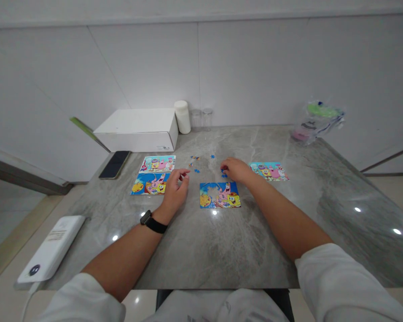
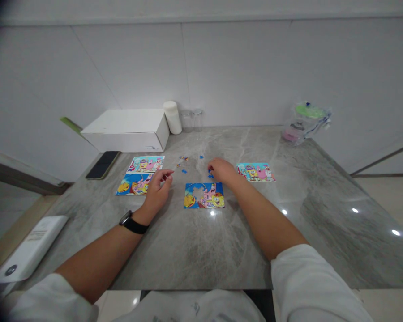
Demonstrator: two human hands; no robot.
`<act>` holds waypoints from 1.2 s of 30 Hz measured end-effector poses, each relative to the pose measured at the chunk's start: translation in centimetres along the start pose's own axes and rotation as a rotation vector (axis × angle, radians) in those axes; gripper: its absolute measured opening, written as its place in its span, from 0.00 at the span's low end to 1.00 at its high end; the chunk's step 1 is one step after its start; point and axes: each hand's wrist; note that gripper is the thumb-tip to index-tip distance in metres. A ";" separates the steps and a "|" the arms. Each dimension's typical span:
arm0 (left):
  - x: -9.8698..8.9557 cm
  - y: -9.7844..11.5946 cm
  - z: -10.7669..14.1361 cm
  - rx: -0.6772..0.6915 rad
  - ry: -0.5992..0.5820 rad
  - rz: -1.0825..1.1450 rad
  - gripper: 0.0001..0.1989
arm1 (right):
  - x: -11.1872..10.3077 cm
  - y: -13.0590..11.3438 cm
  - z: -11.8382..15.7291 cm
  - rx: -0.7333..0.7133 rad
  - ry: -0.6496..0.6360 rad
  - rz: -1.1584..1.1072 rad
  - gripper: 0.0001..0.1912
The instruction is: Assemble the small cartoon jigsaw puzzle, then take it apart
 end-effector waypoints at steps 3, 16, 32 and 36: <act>-0.1 0.1 0.0 0.004 0.011 -0.005 0.09 | -0.5 0.0 0.1 0.044 0.022 -0.026 0.09; -0.3 0.2 0.3 0.034 0.046 -0.016 0.10 | -0.4 -1.8 0.1 0.177 0.209 -0.792 0.05; -0.1 4.7 -2.3 0.115 -0.048 0.051 0.06 | -4.5 -5.0 3.1 0.252 0.089 -1.292 0.18; 1.5 5.9 -4.5 0.069 -0.138 0.069 0.06 | -5.0 -5.0 3.5 0.270 0.118 -1.286 0.17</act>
Point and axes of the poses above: each hand's wrist, its own z-axis away from the middle knuckle, its own x-axis out of the palm, y = z × x, and after that the axes turned 1 degree about z, right-handed
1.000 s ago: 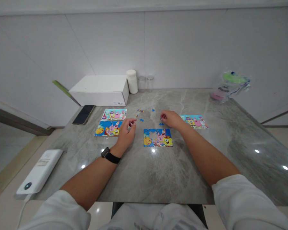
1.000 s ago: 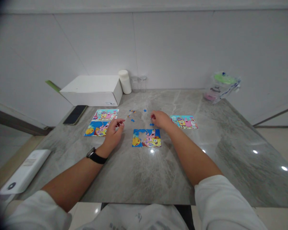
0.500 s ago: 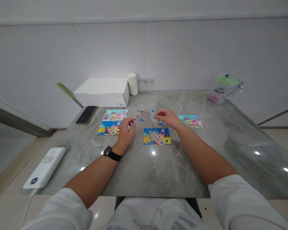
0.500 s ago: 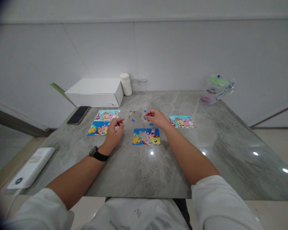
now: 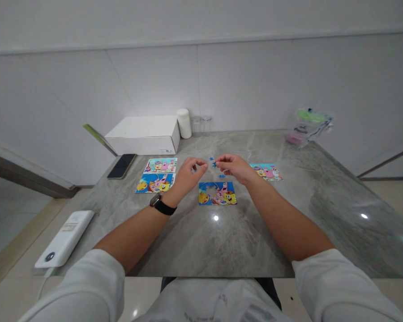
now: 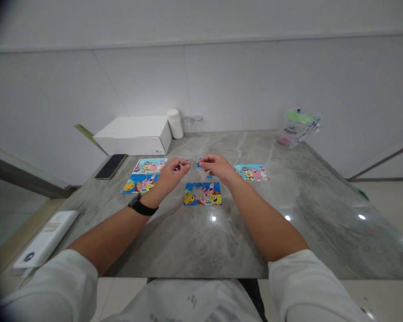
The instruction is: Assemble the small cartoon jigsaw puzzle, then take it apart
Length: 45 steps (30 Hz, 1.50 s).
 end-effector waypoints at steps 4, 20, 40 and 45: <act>1.5 0.3 -1.1 -0.049 -0.090 -0.036 0.06 | -0.1 -0.2 0.2 -0.047 -0.001 0.026 0.18; -0.7 -2.0 -0.7 -0.022 -0.341 -0.090 0.05 | 1.5 1.9 -0.4 -0.192 -0.203 0.220 0.14; -1.1 -2.4 -1.2 -0.076 -0.470 -0.228 0.11 | 1.1 3.2 -1.1 -0.065 -0.284 0.279 0.09; -1.0 -2.4 -1.3 -0.088 -0.479 -0.215 0.10 | 1.2 2.9 -1.1 -0.047 -0.304 0.269 0.09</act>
Point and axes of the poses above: each hand's wrist, its own z-axis away from the middle knuckle, its own x-axis out of the palm, y = z × x, and after that the axes turned 1 degree about z, right-handed
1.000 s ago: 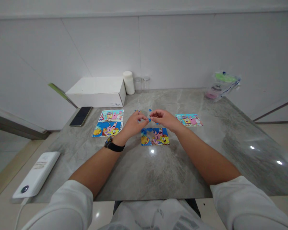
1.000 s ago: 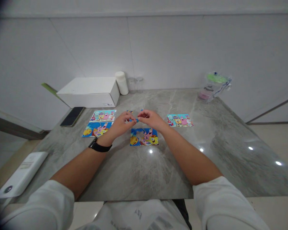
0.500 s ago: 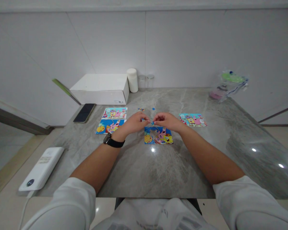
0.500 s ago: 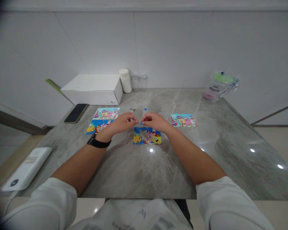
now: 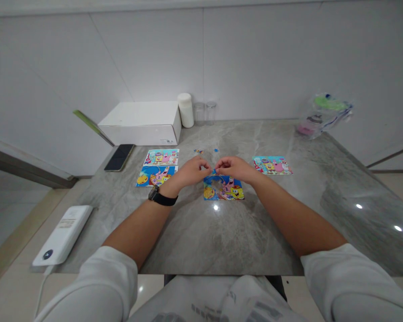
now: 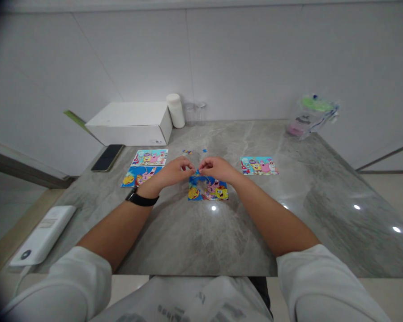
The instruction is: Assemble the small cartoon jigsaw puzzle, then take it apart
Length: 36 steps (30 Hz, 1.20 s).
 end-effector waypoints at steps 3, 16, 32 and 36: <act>0.0 0.1 0.0 0.001 -0.012 0.009 0.09 | 0.0 -0.2 0.1 0.016 -0.019 0.000 0.08; 1.0 -0.6 0.2 0.046 -0.150 -0.136 0.09 | 1.4 0.1 0.3 0.061 -0.084 0.235 0.05; -0.1 -0.4 1.0 0.024 -0.242 -0.313 0.14 | 1.9 0.2 0.3 0.019 -0.057 0.542 0.03; 0.1 0.4 1.7 0.041 -0.271 -0.324 0.16 | 2.1 0.1 0.4 0.011 -0.060 0.572 0.03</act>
Point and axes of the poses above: each hand's wrist, its own z-axis away from the middle knuckle, its own x-axis out of the palm, y = z × x, and after that the axes turned 1 degree about z, right-handed
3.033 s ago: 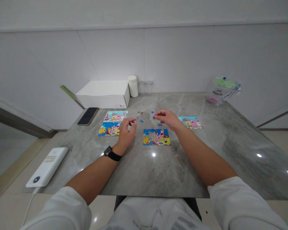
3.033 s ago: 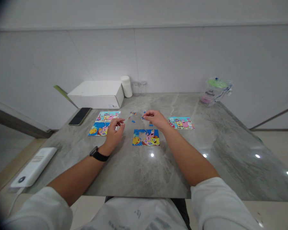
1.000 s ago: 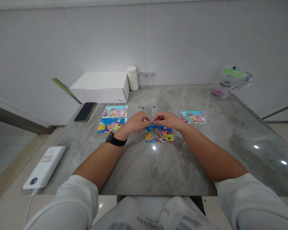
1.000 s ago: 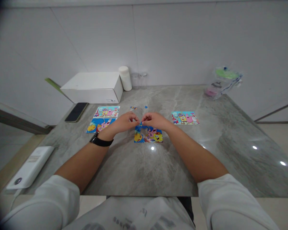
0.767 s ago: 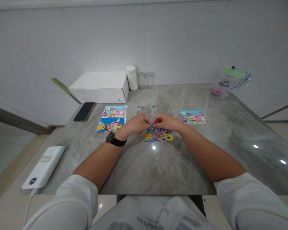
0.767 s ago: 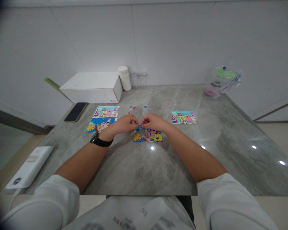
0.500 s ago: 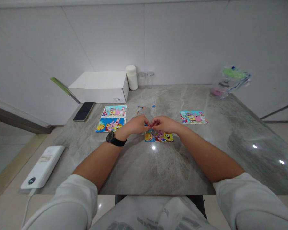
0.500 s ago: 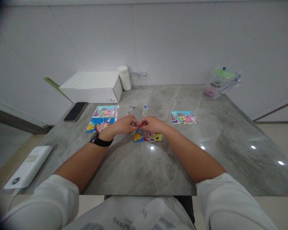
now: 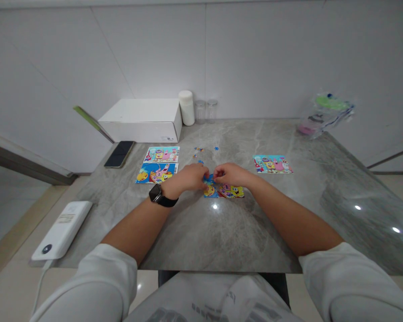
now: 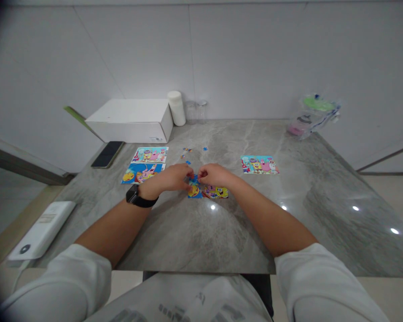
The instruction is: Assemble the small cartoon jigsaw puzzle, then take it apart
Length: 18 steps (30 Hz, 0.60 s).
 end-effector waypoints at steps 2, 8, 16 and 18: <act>0.2 0.3 0.1 0.011 0.016 0.001 0.16 | 0.0 -0.1 0.1 -0.005 0.007 0.013 0.03; 1.2 0.4 -0.1 0.039 0.027 -0.053 0.20 | -0.1 -0.4 0.2 0.006 -0.028 0.042 0.04; 1.5 0.8 0.0 0.038 0.027 -0.062 0.19 | 0.5 -1.0 0.0 0.049 -0.036 0.150 0.05; 1.6 0.8 -0.1 0.039 0.030 -0.058 0.18 | 0.7 -1.0 0.0 0.046 -0.032 0.181 0.06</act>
Point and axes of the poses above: each hand's wrist, its own z-axis away from the middle knuckle, its own x-axis out of the palm, y = z × x, and after that the axes turned 1 degree about z, right-handed
